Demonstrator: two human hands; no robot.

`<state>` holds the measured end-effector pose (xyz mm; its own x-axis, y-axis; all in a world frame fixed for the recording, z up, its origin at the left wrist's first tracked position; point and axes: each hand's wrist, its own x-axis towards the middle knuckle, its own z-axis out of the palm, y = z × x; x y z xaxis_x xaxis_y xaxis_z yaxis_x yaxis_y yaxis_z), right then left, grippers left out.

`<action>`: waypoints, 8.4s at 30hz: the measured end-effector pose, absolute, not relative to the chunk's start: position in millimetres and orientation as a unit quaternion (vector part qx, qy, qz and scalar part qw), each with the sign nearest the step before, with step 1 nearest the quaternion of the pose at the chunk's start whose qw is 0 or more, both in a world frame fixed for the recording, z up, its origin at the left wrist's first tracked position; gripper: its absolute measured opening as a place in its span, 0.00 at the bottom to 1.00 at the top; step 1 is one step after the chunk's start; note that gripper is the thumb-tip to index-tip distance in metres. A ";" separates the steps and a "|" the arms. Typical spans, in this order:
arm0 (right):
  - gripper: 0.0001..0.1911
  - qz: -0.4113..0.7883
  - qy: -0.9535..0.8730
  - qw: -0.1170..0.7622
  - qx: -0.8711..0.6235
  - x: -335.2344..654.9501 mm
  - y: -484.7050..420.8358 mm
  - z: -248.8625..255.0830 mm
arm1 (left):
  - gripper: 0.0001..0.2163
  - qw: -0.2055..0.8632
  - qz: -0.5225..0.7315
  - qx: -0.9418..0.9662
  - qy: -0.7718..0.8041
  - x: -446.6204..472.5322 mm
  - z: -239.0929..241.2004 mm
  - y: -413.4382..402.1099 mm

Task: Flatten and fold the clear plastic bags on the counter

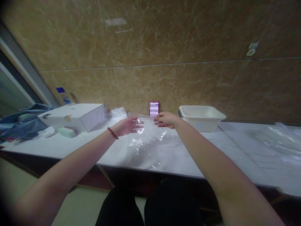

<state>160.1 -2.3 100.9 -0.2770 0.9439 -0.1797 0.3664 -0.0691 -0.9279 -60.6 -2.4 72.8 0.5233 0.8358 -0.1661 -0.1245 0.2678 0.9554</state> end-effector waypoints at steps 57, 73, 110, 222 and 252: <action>0.20 0.070 -0.896 0.110 -0.425 118.2 60.7 -38.5 | 0.21 0.114 0.207 0.861 0.450 -14.8 -46.0 -39.3; 0.27 0.016 -0.834 0.070 -0.547 110.7 86.8 -52.7 | 0.30 0.087 0.129 0.876 0.456 -28.2 -50.3 -36.1; 0.18 0.067 -0.683 0.027 -0.727 187.7 77.1 -17.0 | 0.31 0.015 0.083 0.804 0.588 -49.1 -43.4 -28.5; 0.11 0.116 -0.676 0.058 -0.725 188.1 27.1 -29.0 | 0.25 0.020 0.116 0.898 0.424 7.3 -59.9 -8.5; 0.11 0.306 -0.688 0.259 -0.605 161.6 -16.5 -20.8 | 0.10 0.484 0.238 0.670 0.511 23.9 -45.3 25.2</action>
